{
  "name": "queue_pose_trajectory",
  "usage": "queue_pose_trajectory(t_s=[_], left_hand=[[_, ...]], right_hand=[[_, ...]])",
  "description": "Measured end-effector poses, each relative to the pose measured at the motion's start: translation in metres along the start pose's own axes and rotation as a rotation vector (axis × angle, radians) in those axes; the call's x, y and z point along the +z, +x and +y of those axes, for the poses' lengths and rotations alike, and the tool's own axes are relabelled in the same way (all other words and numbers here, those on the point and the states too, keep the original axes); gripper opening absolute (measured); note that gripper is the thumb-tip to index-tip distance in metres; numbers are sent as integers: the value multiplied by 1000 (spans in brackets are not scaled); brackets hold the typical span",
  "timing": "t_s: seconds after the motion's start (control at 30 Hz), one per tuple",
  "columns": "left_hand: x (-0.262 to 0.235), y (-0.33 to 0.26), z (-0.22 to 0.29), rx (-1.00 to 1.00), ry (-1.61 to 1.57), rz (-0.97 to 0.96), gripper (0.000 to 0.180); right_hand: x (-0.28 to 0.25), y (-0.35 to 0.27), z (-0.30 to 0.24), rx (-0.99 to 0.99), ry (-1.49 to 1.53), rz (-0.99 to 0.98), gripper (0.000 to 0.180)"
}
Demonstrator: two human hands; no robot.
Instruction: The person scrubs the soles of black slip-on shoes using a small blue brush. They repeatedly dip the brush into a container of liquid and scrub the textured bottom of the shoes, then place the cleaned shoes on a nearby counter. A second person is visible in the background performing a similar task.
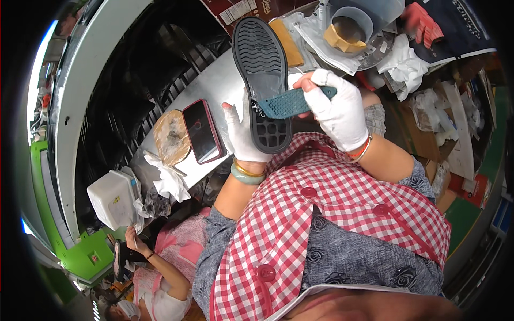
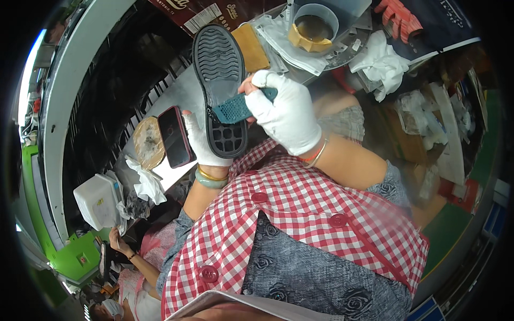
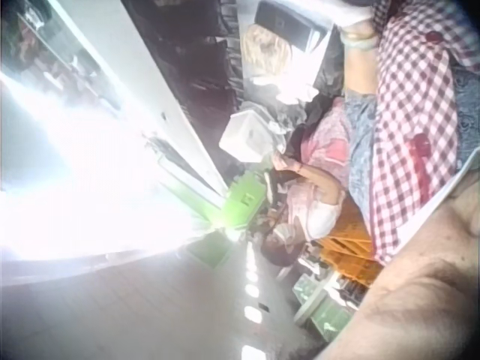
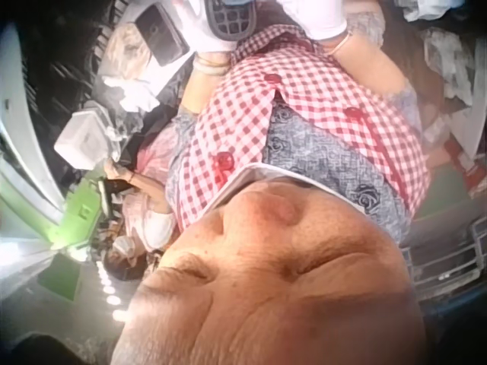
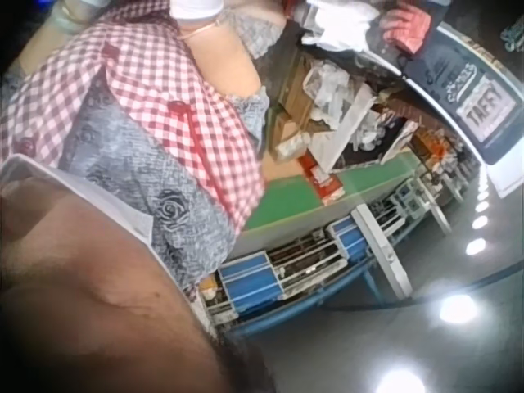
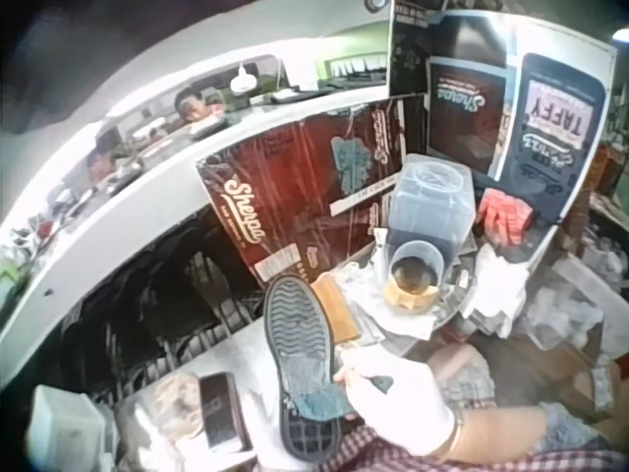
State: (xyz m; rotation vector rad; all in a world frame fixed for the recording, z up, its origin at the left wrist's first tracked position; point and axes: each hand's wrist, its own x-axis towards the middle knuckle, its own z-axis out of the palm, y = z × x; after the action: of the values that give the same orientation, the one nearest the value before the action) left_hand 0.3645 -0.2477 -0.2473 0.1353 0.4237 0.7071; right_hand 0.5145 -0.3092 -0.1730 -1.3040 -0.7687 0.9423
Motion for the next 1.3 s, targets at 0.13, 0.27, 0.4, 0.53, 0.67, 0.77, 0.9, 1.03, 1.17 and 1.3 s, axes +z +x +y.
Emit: queue_pose_trajectory(t_s=[0.13,0.27,0.4,0.53,0.67,0.77,0.9,1.03,1.17,1.3], left_hand=[[9,1,0,48,4,25,80],[4,6,1,-52,-270,-402,83],[10,1,2,-53,-239,-285,84],[8,1,5,-108,-271,-383,82],[16,-7,5,121,848,-219,81],[15,-9,10,-91,132,-94,81],[13,-10,14,-178,156,-52,87],[9,-9,17,-216,229,-152,89],[10,-10,22,-186,417,-78,89],[7,-10,31,-264,477,-181,83]], right_hand=[[3,-9,4,-57,-56,-27,12],[3,-16,5,-126,-115,-73,8],[1,-21,-4,-173,-189,-135,6],[-2,-22,-14,-120,-223,-229,7],[-5,-16,-11,-192,-255,-315,7],[-7,-10,-28,-5,-266,-448,13],[-5,1,-34,131,-232,-583,18],[0,11,-38,198,-265,-684,21],[13,19,-44,246,-338,-779,23],[23,22,-49,292,-400,-827,23]])
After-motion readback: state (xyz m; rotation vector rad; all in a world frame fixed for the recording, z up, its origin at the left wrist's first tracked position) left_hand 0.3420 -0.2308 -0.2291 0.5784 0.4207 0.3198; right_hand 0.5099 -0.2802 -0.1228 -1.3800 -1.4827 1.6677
